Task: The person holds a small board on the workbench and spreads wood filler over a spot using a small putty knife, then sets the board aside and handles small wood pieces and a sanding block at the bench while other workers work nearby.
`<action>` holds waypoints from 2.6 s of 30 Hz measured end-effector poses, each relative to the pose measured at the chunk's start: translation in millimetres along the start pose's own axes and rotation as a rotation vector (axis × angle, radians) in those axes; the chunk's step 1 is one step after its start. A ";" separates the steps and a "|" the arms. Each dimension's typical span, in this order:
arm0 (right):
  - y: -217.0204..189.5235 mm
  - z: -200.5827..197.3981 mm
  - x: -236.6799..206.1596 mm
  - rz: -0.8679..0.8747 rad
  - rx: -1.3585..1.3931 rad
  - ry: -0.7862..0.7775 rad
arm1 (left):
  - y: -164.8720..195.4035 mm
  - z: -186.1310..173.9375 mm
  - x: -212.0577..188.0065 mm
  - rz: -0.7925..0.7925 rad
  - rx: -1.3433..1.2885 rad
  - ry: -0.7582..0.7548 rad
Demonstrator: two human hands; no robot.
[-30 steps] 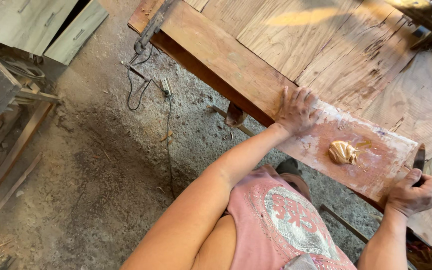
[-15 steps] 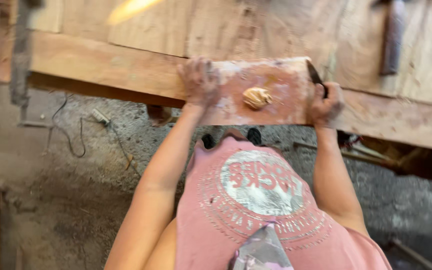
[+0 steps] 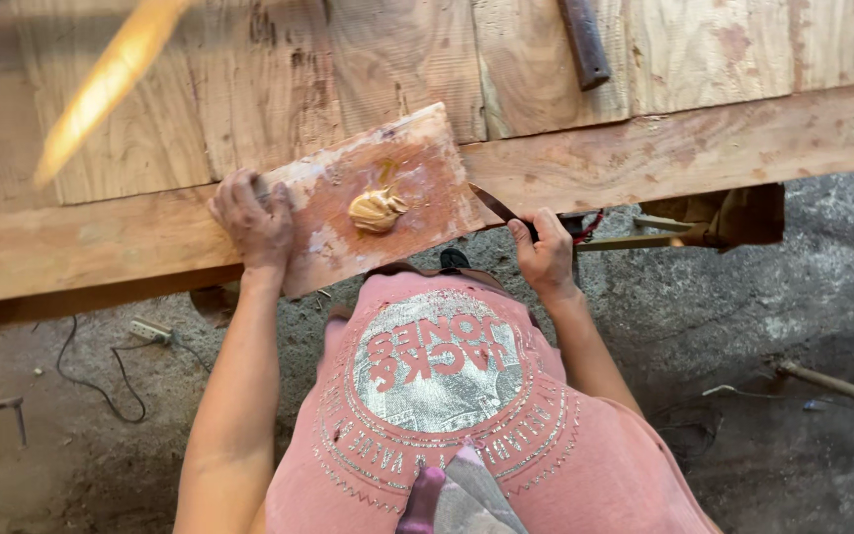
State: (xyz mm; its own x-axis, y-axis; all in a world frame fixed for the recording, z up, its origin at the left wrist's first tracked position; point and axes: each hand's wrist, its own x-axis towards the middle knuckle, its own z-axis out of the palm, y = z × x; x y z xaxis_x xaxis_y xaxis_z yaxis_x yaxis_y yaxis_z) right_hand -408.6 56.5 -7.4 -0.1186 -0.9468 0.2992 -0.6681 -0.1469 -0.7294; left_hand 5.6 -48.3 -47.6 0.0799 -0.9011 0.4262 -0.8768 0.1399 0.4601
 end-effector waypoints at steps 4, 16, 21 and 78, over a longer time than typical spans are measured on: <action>8.5 -9.9 3.1 0.054 -0.012 0.033 | 0.8 3.2 -1.0 0.016 -0.003 -0.008; -0.6 -11.7 9.0 -0.004 -0.021 -0.025 | -1.4 7.0 -5.1 0.013 -0.007 -0.009; -0.7 -7.5 9.6 -0.045 -0.009 -0.044 | -3.7 8.7 -5.5 0.000 -0.023 -0.008; 150.7 -92.6 146.8 0.134 -0.578 0.202 | 34.9 -11.8 -97.9 -0.926 -0.580 0.010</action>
State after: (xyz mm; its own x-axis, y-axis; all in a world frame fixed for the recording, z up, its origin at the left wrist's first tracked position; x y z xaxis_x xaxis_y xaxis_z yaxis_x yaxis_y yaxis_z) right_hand -594.7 -78.1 -16.4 -0.3278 -0.8653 0.3792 -0.9203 0.2018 -0.3351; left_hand -27.2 49.6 -64.1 0.5998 -0.7536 -0.2691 -0.1180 -0.4159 0.9017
